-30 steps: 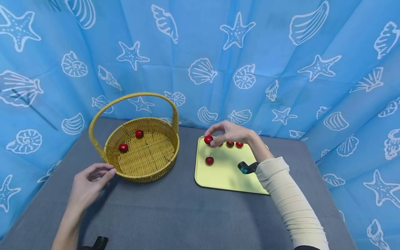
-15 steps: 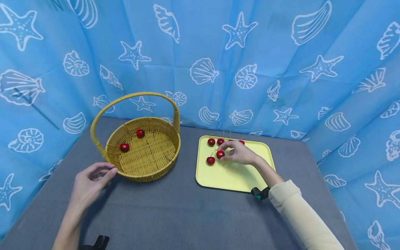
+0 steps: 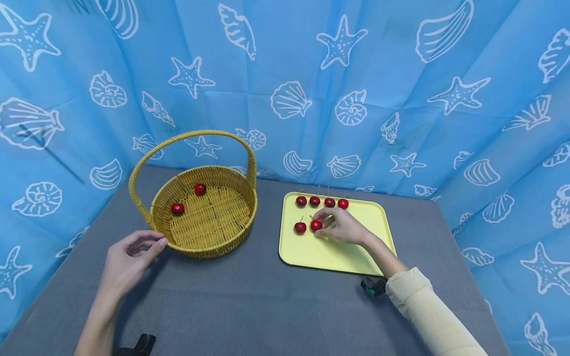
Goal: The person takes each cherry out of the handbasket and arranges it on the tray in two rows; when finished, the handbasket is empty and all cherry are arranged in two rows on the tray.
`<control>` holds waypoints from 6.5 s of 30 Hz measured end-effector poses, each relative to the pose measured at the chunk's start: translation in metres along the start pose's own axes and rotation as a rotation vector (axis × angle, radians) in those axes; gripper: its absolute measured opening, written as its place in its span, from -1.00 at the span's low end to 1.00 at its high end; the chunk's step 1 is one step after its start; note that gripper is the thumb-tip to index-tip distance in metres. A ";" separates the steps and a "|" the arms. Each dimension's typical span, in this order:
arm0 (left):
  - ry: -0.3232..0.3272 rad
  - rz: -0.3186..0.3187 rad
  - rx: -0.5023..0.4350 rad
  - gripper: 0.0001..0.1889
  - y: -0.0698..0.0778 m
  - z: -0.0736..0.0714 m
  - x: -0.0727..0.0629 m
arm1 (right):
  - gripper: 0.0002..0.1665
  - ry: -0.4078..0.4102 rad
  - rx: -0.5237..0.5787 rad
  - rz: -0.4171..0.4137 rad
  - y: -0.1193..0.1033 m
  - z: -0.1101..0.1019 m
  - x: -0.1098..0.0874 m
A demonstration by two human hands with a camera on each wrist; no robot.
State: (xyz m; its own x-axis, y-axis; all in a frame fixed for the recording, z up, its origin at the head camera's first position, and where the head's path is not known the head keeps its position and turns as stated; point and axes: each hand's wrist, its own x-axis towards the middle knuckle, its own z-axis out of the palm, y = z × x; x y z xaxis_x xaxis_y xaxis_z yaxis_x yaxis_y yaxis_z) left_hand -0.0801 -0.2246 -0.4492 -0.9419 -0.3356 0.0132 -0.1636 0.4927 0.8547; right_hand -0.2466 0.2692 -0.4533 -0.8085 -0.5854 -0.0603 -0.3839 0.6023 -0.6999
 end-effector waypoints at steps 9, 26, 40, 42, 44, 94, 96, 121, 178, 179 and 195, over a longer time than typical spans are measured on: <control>-0.003 -0.016 -0.002 -0.66 0.000 -0.001 0.000 | -0.54 0.009 0.021 -0.004 -0.011 -0.012 -0.001; -0.011 -0.021 -0.003 -0.64 -0.002 0.000 0.000 | -0.58 0.013 0.093 -0.149 -0.091 -0.005 0.048; -0.009 -0.016 -0.002 -0.64 -0.002 0.000 0.001 | -0.59 -0.106 0.166 -0.277 -0.157 0.022 0.123; -0.003 -0.015 -0.003 -0.66 -0.002 0.000 0.001 | -0.60 -0.136 0.157 -0.291 -0.165 0.027 0.136; 0.002 -0.011 -0.002 -0.67 -0.002 0.000 0.001 | -0.62 -0.168 0.143 -0.296 -0.172 0.031 0.150; -0.006 -0.015 -0.003 -0.63 -0.003 0.000 0.003 | -0.39 -0.425 0.155 -0.039 -0.170 0.117 0.240; -0.007 -0.015 -0.002 -0.62 -0.003 0.000 0.002 | -0.41 -0.443 0.136 -0.058 -0.171 0.117 0.240; 0.003 0.008 0.005 -0.65 -0.003 -0.002 0.002 | -0.57 -0.351 0.400 -0.094 -0.179 0.070 0.211; -0.016 -0.009 -0.029 -0.66 -0.002 0.000 0.000 | -0.52 0.080 -0.005 0.039 0.011 -0.019 -0.035; -0.017 -0.012 -0.029 -0.66 -0.001 0.000 0.000 | -0.52 0.082 -0.002 0.036 0.009 -0.021 -0.036; -0.013 -0.015 -0.018 -0.65 -0.001 -0.001 0.001 | -0.61 0.128 0.007 -0.092 -0.060 -0.030 0.002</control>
State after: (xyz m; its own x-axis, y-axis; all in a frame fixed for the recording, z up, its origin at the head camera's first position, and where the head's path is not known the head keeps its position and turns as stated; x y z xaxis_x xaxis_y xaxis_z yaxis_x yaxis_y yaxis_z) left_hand -0.0807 -0.2261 -0.4494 -0.9433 -0.3320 -0.0067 -0.1726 0.4731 0.8639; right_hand -0.2388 0.2480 -0.3895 -0.8208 -0.5632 0.0953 -0.4561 0.5457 -0.7030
